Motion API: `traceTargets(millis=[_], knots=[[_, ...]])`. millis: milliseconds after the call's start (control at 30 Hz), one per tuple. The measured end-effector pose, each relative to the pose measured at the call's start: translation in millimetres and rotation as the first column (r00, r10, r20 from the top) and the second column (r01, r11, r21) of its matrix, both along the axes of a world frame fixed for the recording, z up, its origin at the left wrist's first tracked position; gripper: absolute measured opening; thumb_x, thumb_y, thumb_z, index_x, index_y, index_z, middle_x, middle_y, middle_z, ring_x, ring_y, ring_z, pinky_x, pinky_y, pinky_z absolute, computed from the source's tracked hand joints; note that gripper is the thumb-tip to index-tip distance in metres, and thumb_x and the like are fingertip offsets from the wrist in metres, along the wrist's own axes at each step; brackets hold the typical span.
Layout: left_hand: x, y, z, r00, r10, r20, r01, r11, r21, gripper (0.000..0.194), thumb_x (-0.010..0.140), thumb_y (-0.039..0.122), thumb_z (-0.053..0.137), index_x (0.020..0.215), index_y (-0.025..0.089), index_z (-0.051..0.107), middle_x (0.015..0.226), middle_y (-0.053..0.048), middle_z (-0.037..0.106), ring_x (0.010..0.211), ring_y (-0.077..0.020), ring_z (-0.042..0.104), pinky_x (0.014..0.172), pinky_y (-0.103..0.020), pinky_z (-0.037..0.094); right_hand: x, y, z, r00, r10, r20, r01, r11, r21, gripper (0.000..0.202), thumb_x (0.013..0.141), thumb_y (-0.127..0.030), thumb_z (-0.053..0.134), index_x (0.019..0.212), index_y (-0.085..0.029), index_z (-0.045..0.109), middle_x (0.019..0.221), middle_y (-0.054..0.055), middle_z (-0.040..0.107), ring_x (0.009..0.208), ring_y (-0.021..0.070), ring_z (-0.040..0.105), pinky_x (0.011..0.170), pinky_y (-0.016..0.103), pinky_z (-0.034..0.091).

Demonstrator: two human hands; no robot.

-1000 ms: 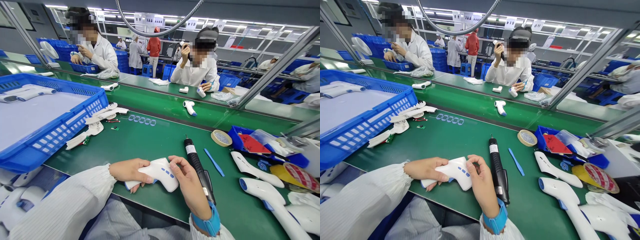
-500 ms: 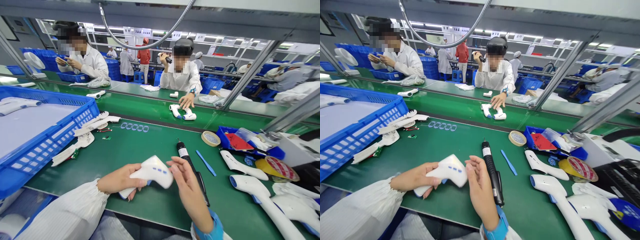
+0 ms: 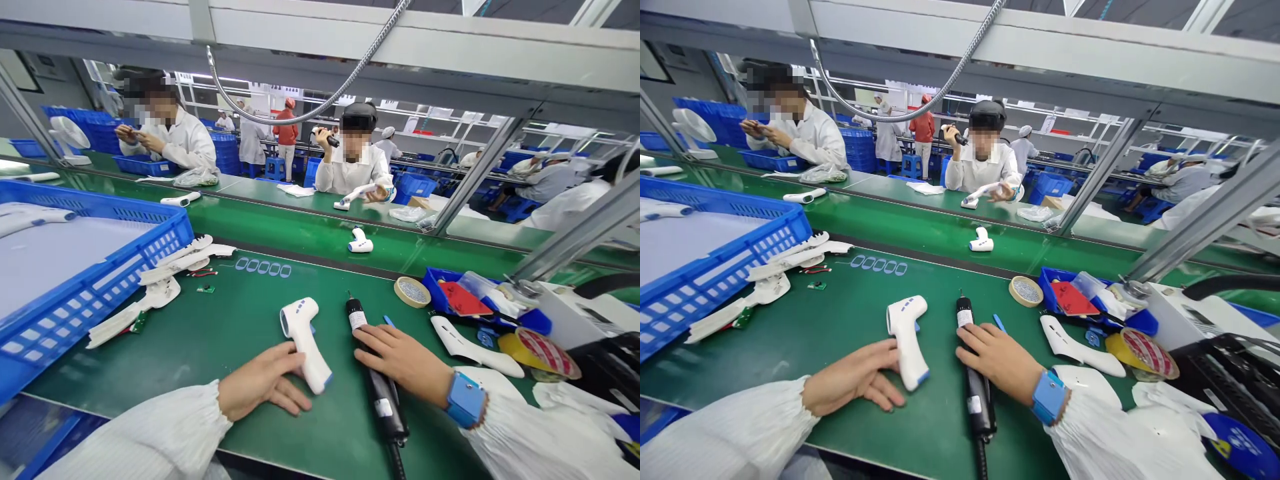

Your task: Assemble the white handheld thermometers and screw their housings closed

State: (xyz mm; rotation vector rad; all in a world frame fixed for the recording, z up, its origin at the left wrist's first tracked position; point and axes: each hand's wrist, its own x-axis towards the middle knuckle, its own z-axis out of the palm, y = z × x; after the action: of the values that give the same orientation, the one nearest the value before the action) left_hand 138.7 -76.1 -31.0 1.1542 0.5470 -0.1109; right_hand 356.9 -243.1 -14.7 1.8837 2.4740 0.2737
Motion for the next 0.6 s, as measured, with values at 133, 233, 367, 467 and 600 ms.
traceTargets(millis=[133,233,367,467,600], knots=[[-12.3,3.9,12.6,0.975,-0.191,-0.112,0.221,0.855,0.469,0.036,0.081,0.051,0.052,0.088,0.016,0.059,0.068,-0.002,0.059,0.057,-0.0155,0.062,0.052,-0.025,0.047,-0.2,-10.1,0.9,0.949,-0.024,-0.314,0.091,0.975,0.202,0.038,0.078,-0.009,0.049,0.111,-0.028,0.058,0.117,0.010,0.061,0.109,0.0250,0.055,0.087,0.043,0.048],[-8.3,2.0,21.3,0.966,-0.259,0.011,0.127,0.509,0.851,0.024,0.086,0.039,0.050,0.098,0.023,0.062,0.089,-0.004,0.062,0.083,-0.0196,0.060,0.074,-0.032,0.049,-10.9,-18.9,14.4,0.703,0.017,-0.711,0.448,0.766,0.461,0.037,0.076,-0.020,0.061,0.110,-0.031,0.055,0.115,0.007,0.059,0.106,0.0254,0.056,0.089,0.045,0.045],[16.5,-10.5,16.1,0.887,-0.458,0.055,0.005,0.128,0.992,0.041,0.081,0.038,0.059,0.118,0.020,0.054,0.121,-0.013,0.053,0.121,-0.0292,0.040,0.106,-0.050,0.023,-33.3,-11.9,48.6,0.190,0.507,-0.841,0.792,0.427,0.437,0.036,0.083,-0.036,0.056,0.117,-0.029,0.046,0.093,0.001,0.063,0.089,0.0205,0.060,0.089,0.045,0.044],[32.8,-20.7,3.8,0.853,-0.522,-0.005,0.016,0.017,1.000,0.053,0.078,0.048,0.060,0.120,0.016,0.052,0.120,-0.015,0.055,0.123,-0.0330,0.038,0.108,-0.056,0.012,-47.5,0.4,66.6,0.001,0.583,-0.813,0.850,0.428,0.308,0.038,0.084,-0.052,0.050,0.114,-0.028,0.050,0.078,-0.002,0.060,0.068,0.0153,0.059,0.073,0.036,0.049],[38.3,-26.7,-7.0,0.848,-0.530,0.001,0.017,0.028,0.999,0.044,0.082,0.047,0.055,0.115,0.020,0.053,0.108,-0.010,0.060,0.110,-0.0281,0.049,0.108,-0.053,0.016,-61.8,15.7,65.2,-0.119,0.508,-0.853,0.761,0.598,0.250,0.056,0.075,-0.074,0.039,0.100,-0.025,0.053,0.061,-0.002,0.057,0.051,0.0150,0.053,0.050,0.030,0.045]])
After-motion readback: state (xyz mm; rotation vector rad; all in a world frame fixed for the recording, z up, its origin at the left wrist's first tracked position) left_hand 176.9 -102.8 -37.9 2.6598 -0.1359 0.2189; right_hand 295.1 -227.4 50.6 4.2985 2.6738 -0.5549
